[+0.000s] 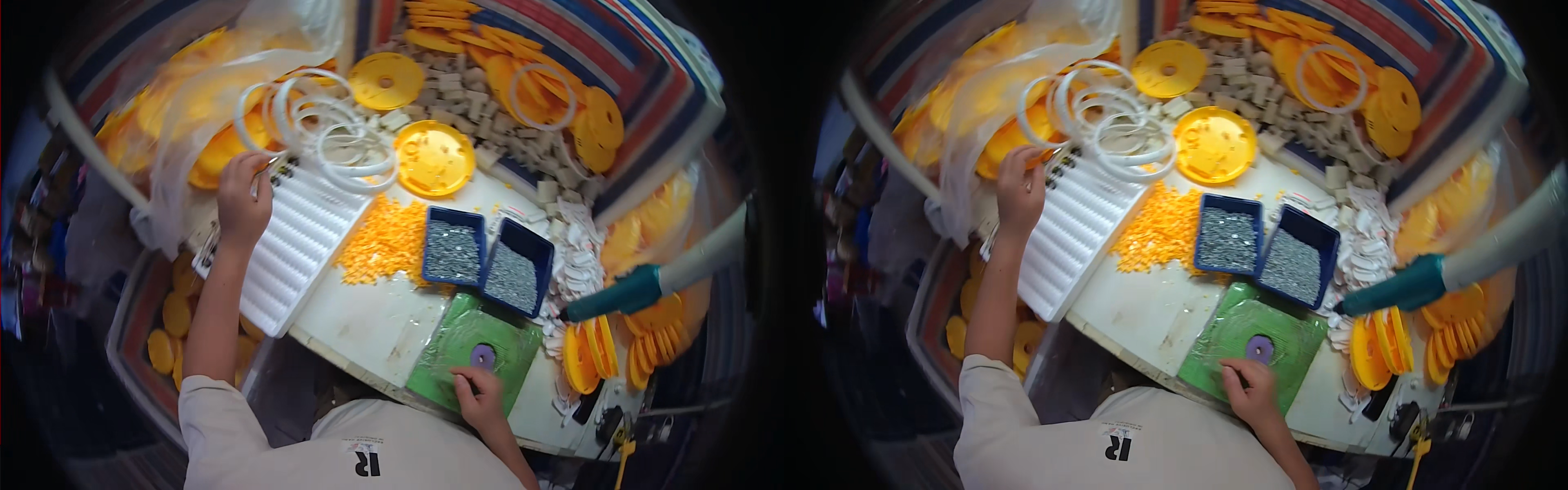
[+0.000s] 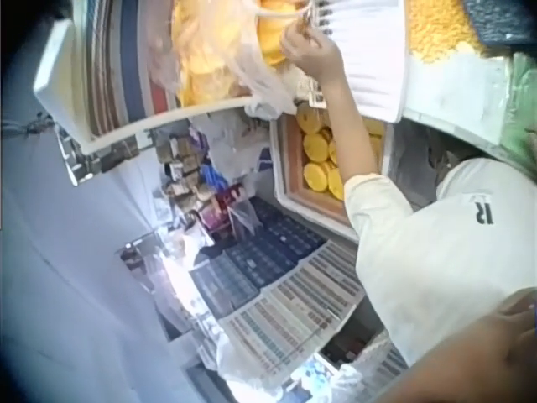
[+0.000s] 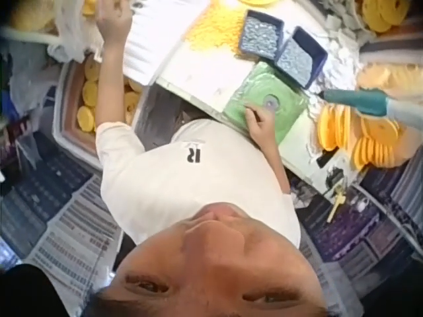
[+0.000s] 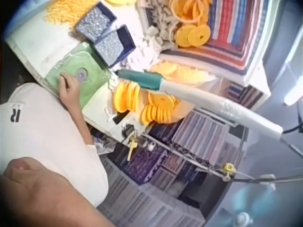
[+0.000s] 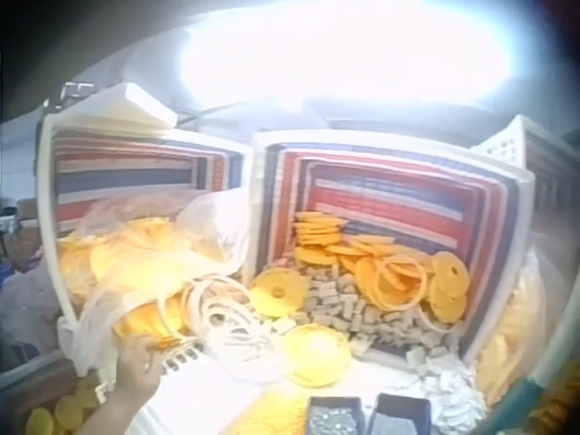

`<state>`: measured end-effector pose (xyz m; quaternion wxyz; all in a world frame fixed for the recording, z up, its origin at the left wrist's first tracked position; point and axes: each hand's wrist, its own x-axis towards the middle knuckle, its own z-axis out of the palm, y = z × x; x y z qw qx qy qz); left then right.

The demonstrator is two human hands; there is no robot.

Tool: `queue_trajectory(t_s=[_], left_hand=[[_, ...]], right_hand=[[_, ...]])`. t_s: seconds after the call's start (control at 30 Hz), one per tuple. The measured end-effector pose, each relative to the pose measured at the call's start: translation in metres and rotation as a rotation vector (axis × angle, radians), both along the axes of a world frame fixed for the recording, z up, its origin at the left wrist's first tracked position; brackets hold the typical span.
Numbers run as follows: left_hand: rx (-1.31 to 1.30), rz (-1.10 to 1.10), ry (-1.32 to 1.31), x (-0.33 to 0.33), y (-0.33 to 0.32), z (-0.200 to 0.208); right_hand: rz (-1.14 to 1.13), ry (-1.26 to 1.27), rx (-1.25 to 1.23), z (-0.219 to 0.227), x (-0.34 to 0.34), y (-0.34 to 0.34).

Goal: Assembling yellow toy units by installing internal components, circuit boards, and fastening screws using a pneumatic screwdriver.

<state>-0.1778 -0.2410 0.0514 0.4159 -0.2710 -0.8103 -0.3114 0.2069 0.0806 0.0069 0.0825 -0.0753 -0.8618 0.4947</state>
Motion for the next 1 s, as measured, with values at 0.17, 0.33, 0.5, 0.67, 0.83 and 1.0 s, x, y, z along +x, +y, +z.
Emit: queue_trajectory(t_s=[0.17,0.33,0.5,0.67,0.83,1.0], left_hand=[[-0.143,-0.072,-0.032,-0.027,0.059,0.014],[-0.458,0.483,-0.439,-0.070,0.012,-0.004],[-0.559,0.621,-0.223,-0.095,-0.035,-0.039],[-0.626,0.647,-0.295,-0.110,-0.082,-0.040],[-0.297,0.526,-0.553,-0.083,-0.058,0.041],[-0.220,0.470,0.282,-0.112,-0.103,0.063]], right_hand=[[-0.289,0.008,0.037,-0.027,0.026,0.023],[-0.196,0.095,0.198,-0.018,0.017,0.018],[-0.184,0.081,0.214,-0.020,0.015,0.020],[-0.173,0.093,0.215,-0.021,0.010,0.020],[-0.191,0.034,0.207,-0.017,0.013,0.018],[-0.137,0.066,0.227,-0.017,0.009,0.019]])
